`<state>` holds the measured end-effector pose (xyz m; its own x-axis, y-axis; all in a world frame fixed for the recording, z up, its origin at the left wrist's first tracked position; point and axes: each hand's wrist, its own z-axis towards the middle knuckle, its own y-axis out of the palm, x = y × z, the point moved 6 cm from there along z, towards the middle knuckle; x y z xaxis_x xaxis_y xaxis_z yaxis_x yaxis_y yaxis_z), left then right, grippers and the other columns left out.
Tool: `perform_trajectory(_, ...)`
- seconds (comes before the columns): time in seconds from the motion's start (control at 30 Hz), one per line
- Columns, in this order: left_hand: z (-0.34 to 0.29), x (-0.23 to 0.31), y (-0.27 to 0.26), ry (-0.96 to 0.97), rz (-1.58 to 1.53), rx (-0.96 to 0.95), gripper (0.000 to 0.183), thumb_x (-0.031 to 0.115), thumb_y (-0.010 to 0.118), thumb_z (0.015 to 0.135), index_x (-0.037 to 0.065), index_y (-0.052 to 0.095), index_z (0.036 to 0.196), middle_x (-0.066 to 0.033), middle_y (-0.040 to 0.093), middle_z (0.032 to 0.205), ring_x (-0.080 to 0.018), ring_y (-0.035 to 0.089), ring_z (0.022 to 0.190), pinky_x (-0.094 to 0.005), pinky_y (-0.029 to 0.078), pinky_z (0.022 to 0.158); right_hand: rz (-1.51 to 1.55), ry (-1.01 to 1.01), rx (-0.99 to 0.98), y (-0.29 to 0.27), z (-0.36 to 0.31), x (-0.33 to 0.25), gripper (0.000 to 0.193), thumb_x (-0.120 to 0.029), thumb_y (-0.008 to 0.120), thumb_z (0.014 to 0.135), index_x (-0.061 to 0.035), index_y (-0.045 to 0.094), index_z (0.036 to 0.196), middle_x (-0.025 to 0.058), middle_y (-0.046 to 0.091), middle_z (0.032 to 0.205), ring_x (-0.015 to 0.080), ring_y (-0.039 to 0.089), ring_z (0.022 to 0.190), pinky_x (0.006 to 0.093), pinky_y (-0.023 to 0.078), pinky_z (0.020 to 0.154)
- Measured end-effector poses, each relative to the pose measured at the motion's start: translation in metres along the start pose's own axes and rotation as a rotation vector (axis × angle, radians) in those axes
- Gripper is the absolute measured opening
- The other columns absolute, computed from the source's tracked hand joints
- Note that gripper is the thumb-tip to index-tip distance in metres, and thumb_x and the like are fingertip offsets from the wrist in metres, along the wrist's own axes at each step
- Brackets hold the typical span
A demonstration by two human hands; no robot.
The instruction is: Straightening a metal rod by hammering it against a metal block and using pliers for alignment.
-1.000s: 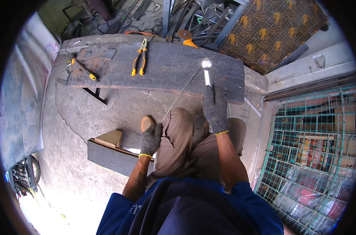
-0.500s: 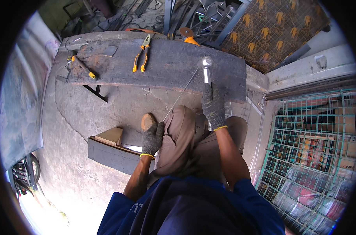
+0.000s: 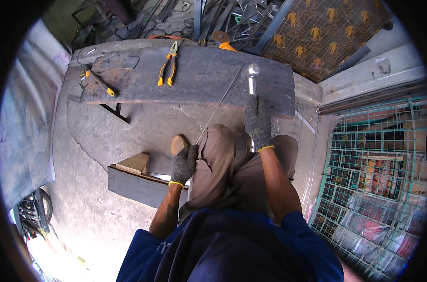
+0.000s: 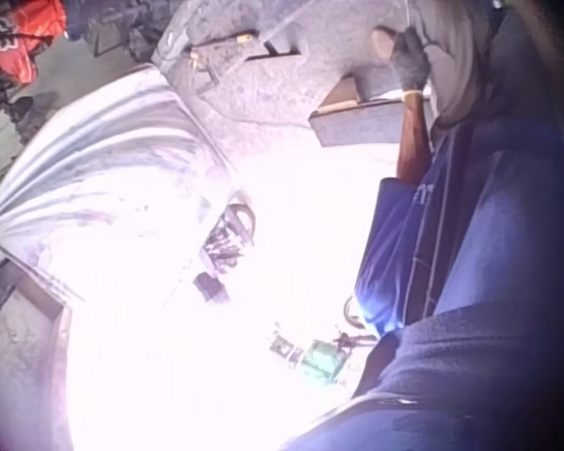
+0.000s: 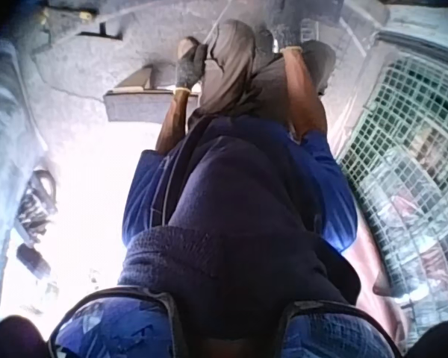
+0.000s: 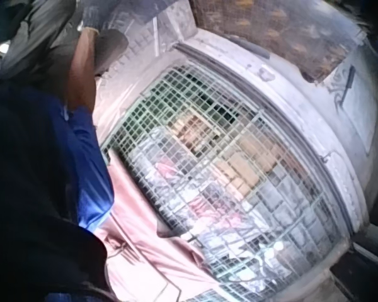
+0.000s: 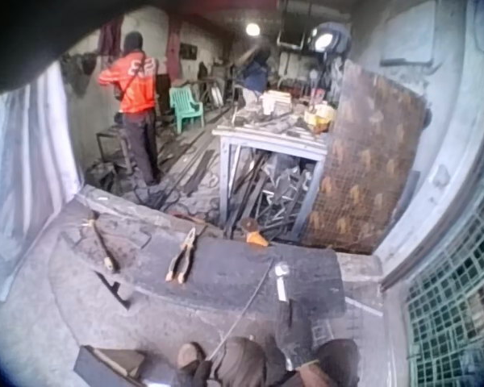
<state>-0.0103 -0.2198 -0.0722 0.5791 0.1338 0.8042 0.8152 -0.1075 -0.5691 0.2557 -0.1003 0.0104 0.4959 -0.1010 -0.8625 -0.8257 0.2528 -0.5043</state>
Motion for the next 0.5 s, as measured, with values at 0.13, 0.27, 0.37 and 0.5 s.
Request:
perform_trajectory(0.13, 0.002, -0.001, 0.003, 0.014, 0.002, -0.010, 0.039, 0.036, 0.047, 0.102, 0.001, 0.065, 0.101, -0.0284, 0.064, 0.096, -0.0477, 0.061, 0.095, -0.0494, 0.048, 0.078, -0.044, -0.181, 0.125, -0.003, 0.001, -0.030, 0.038, -0.031, 0.045, 0.105, 0.0047, 0.059, 0.100, 0.0297, 0.060, 0.099, 0.0472, 0.056, 0.087, 0.0505, 0.045, 0.077)
perform_trajectory(0.27, 0.001, 0.001, 0.007, 0.016, 0.013, -0.061, 0.039, 0.035, 0.045, 0.102, 0.001, 0.064, 0.101, -0.0281, 0.064, 0.097, -0.0482, 0.060, 0.095, -0.0504, 0.048, 0.078, -0.262, -0.183, -0.118, 0.017, 0.015, 0.012, 0.042, -0.037, 0.043, 0.105, 0.0022, 0.057, 0.108, 0.0310, 0.061, 0.097, 0.0514, 0.058, 0.093, 0.0547, 0.045, 0.077)
perform_trajectory(0.37, 0.000, -0.001, 0.004, 0.041, 0.045, -0.063, 0.039, 0.034, 0.045, 0.102, 0.000, 0.064, 0.100, -0.0286, 0.064, 0.099, -0.0487, 0.060, 0.095, -0.0506, 0.048, 0.078, -0.140, -0.076, -0.122, 0.016, 0.012, 0.002, 0.042, -0.038, 0.043, 0.105, 0.0019, 0.057, 0.107, 0.0318, 0.061, 0.097, 0.0515, 0.058, 0.094, 0.0554, 0.045, 0.078)
perform_trajectory(0.5, 0.000, -0.003, 0.003, 0.038, 0.013, -0.034, 0.039, 0.034, 0.046, 0.102, -0.001, 0.064, 0.099, -0.0289, 0.064, 0.098, -0.0490, 0.060, 0.096, -0.0502, 0.047, 0.079, -0.192, -0.122, 0.067, 0.004, -0.005, -0.008, 0.042, -0.039, 0.043, 0.105, 0.0011, 0.057, 0.102, 0.0336, 0.061, 0.097, 0.0535, 0.057, 0.093, 0.0577, 0.044, 0.074)
